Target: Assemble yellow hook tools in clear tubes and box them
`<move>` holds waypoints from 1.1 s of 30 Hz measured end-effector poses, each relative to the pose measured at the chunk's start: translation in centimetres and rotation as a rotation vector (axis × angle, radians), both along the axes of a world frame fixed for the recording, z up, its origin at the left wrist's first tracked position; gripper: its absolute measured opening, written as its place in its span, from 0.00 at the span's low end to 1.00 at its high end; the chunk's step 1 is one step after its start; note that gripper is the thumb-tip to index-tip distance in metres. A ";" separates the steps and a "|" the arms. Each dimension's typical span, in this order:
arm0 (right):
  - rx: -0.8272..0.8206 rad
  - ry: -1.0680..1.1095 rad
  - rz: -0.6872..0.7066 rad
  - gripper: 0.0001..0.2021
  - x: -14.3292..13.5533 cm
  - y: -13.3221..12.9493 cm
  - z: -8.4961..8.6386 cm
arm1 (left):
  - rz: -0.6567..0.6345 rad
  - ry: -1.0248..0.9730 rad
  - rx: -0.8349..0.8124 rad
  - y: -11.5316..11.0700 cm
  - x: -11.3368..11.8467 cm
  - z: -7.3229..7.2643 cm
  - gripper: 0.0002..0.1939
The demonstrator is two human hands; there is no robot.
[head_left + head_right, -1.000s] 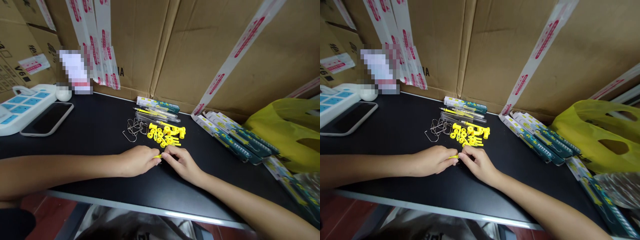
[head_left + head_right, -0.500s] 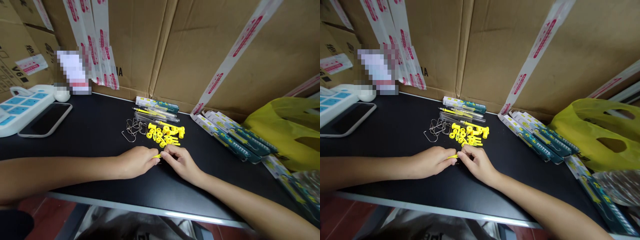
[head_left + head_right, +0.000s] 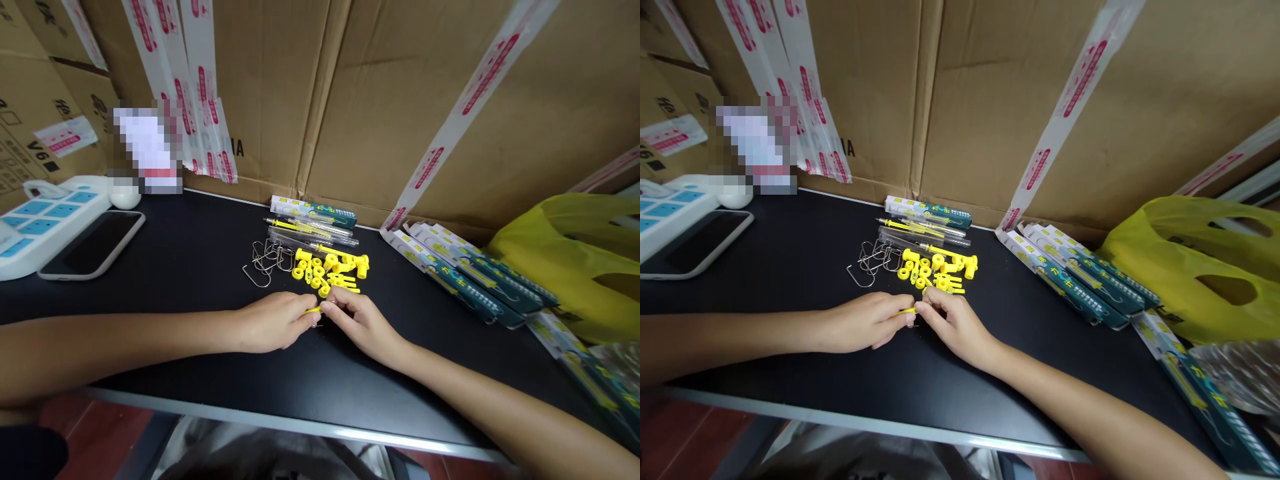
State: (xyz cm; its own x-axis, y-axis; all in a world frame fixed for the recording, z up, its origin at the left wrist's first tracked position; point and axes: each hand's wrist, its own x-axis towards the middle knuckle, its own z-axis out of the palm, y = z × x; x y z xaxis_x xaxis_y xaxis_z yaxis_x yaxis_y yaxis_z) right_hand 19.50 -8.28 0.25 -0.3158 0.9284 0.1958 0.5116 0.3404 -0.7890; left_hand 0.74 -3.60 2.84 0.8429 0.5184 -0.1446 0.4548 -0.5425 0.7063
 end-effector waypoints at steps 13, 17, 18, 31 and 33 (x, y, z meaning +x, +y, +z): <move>0.074 -0.024 -0.063 0.15 1.1 0.0 -0.3 | -0.091 -0.099 0.000 1.0 1.2 -0.5 0.10; 0.077 -0.029 -0.042 0.15 1.0 0.1 -0.3 | -0.105 -0.094 -0.018 1.1 0.9 -0.4 0.08; 0.071 -0.023 -0.042 0.14 0.9 0.2 -0.3 | -0.103 -0.093 -0.024 1.1 0.9 -0.4 0.08; -0.150 0.173 0.055 0.13 1.9 0.9 0.4 | -0.070 -0.103 -0.034 0.9 1.0 -0.2 0.11; -0.217 0.188 0.096 0.15 2.2 1.1 0.5 | -0.064 -0.101 -0.034 0.9 1.0 -0.2 0.11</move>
State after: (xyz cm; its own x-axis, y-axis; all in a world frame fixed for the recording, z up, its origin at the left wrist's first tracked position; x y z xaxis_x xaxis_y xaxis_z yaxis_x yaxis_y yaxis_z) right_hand 21.69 -7.17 0.78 -0.3816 0.9224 0.0593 0.3233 0.1933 -0.9263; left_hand 1.76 -2.72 2.66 0.8853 0.4592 -0.0737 0.3453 -0.5429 0.7655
